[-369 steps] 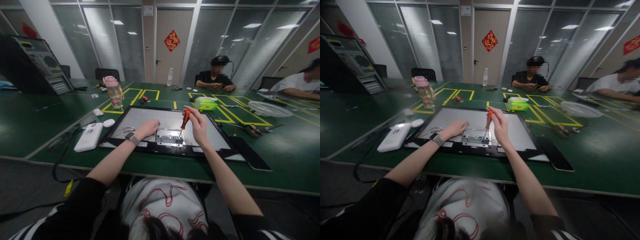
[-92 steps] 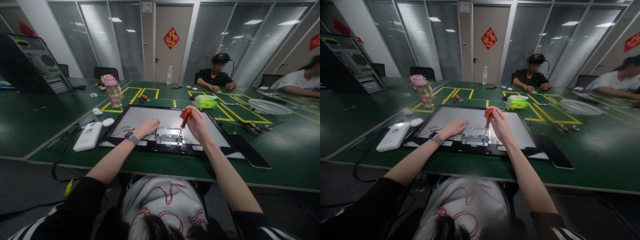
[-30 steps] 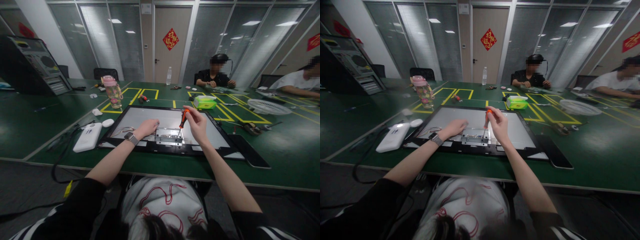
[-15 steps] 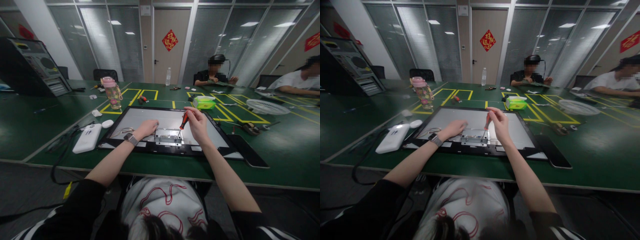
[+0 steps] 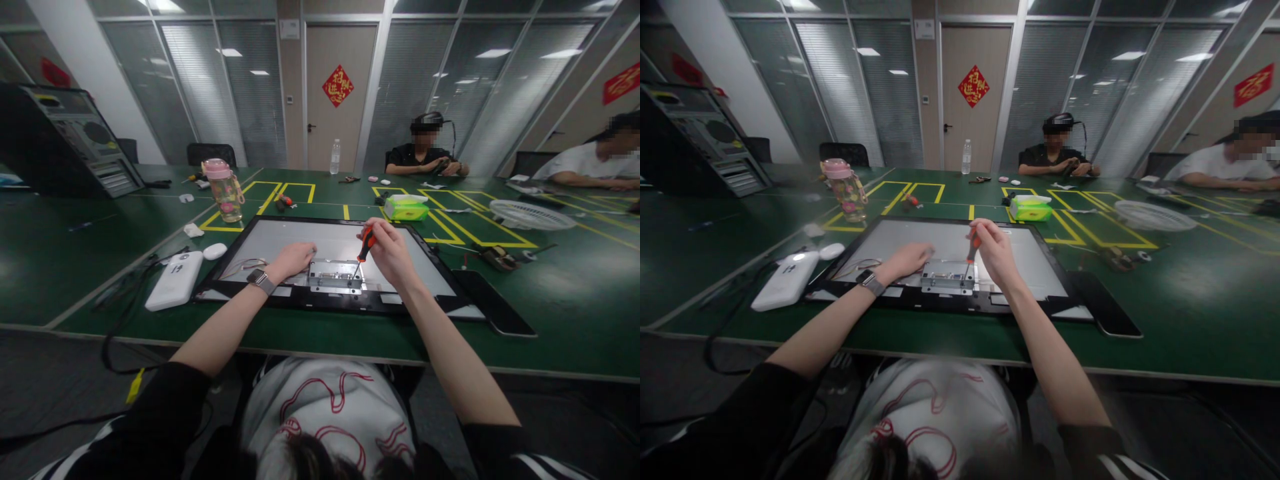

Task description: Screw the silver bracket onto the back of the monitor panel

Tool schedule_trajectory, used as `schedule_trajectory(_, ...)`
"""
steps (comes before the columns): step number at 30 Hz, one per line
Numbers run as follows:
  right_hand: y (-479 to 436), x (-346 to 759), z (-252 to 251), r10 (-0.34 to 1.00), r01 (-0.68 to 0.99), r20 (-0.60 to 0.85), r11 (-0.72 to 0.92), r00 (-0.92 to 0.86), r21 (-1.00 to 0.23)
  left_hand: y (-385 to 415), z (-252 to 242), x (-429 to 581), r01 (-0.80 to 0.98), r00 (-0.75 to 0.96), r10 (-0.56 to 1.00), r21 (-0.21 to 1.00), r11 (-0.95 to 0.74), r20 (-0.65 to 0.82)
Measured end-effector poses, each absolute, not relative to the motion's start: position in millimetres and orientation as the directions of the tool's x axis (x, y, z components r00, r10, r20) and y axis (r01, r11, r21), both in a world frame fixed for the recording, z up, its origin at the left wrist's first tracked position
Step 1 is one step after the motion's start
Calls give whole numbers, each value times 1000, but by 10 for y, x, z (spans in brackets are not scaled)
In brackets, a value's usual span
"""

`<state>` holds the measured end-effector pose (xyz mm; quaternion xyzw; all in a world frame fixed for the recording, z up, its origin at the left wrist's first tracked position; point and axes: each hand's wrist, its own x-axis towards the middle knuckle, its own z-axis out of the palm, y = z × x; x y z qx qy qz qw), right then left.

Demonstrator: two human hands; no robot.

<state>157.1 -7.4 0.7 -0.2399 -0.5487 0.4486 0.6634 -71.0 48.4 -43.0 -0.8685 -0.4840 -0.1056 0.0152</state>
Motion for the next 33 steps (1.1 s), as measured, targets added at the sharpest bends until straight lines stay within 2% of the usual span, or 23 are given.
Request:
schedule_trajectory(6, -52, 1576, -11, 864, -354, 504, 467, -12, -810, 481, -430, -709, 843, 510, 838, 78, -532, 196)
schedule_trajectory(12, -27, 1592, -35, 842, -193, 538, 533, 32, -824, 477, -417, -699, 850, 501, 846, 77, -520, 185)
schedule_trajectory(21, -52, 1589, -16, 850, -303, 526, 495, -27, -814, 487, -432, -695, 849, 508, 841, 56, -525, 184)
schedule_trajectory(28, -39, 1624, -24, 856, -230, 513, 488, -62, -842, 486, -427, -696, 847, 509, 840, 66, -528, 188)
schedule_trajectory(33, -64, 1603, -1, 858, -280, 505, 464, -95, -840, 485, -422, -692, 851, 500, 846, 78, -520, 186)
